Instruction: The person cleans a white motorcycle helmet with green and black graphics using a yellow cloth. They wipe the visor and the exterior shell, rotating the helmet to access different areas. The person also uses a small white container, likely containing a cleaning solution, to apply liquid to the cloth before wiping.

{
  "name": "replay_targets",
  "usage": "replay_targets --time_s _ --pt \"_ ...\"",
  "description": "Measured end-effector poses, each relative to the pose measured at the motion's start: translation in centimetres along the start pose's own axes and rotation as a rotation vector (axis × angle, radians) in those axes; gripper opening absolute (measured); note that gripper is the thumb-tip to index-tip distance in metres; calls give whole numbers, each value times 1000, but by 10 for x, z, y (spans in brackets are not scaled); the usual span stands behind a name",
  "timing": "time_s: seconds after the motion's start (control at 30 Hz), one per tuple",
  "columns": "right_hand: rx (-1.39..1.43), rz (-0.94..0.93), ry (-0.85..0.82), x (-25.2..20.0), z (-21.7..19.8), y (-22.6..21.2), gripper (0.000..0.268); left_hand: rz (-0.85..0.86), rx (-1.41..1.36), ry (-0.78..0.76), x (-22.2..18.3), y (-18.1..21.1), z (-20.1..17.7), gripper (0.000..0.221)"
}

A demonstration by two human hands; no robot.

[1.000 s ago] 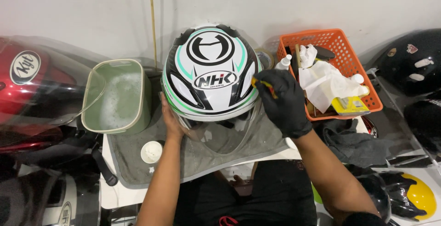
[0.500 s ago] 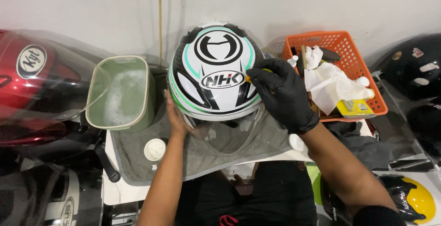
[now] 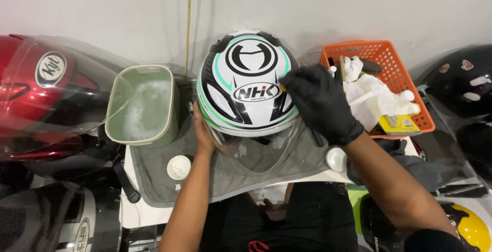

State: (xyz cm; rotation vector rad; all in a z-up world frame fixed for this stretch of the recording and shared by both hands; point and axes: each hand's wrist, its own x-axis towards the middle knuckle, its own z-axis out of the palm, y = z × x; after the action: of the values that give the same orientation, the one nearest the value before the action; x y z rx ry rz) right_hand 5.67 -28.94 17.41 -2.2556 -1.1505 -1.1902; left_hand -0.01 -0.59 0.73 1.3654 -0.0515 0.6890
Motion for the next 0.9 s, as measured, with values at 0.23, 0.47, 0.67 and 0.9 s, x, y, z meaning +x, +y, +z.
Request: replay_targets --time_s 0.23,0.47,0.67,0.9 --pt "125 -259 -234 -24 -27 -19 21 -14 -45 17 1 0 4 58" --pt "171 -24 -135 -6 -37 -38 14 -45 34 11 -3 9 7 58" --pt "351 166 -197 -12 -44 -33 14 -73 -5 31 -6 -41 -15 57" --pt "194 -54 -115 -5 -38 -58 15 1 154 -3 1 8 8 59"
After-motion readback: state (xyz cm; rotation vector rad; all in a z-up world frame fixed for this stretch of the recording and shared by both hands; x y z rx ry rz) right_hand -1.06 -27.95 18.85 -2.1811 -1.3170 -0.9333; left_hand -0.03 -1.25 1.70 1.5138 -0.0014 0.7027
